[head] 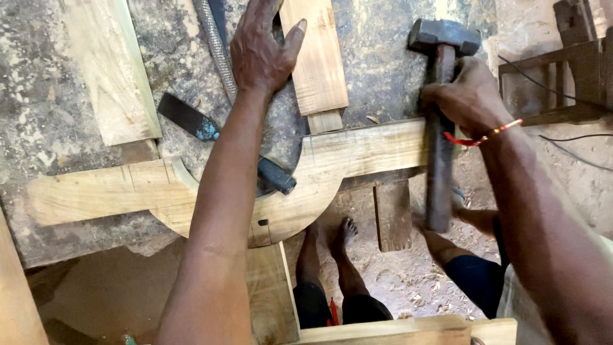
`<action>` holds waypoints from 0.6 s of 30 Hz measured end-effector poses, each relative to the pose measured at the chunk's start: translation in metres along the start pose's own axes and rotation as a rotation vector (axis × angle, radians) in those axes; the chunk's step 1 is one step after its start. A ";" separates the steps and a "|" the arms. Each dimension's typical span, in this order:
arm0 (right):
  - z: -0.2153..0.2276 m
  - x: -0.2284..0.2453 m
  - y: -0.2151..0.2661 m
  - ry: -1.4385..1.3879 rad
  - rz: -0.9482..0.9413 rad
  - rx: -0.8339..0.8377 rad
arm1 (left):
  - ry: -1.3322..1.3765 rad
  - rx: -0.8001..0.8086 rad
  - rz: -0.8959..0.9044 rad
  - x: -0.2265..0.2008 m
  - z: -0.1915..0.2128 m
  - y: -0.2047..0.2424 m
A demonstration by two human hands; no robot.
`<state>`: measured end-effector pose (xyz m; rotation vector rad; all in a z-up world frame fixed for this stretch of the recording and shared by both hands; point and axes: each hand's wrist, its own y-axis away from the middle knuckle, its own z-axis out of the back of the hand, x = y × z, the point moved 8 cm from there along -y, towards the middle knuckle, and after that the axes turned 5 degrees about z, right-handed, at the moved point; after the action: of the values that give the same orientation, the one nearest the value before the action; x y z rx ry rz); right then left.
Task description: The person is assembling a wooden frame by using a hammer and chisel to fit joints together, then smoothing the wood surfaces with a file.
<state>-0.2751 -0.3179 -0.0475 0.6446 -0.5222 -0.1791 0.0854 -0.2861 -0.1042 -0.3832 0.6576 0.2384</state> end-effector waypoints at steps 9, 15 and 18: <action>0.040 -0.044 0.031 0.559 0.044 0.142 | -0.041 -0.010 -0.038 0.000 -0.001 0.000; 0.046 -0.073 0.017 0.854 0.159 0.044 | -0.076 -0.054 -0.070 0.000 0.001 0.001; 0.048 -0.089 0.020 0.837 0.279 0.105 | -0.059 0.018 0.003 0.010 -0.011 -0.001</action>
<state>-0.3758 -0.2997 -0.0389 0.6769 0.1922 0.3780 0.0875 -0.2908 -0.1188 -0.3566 0.6016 0.2454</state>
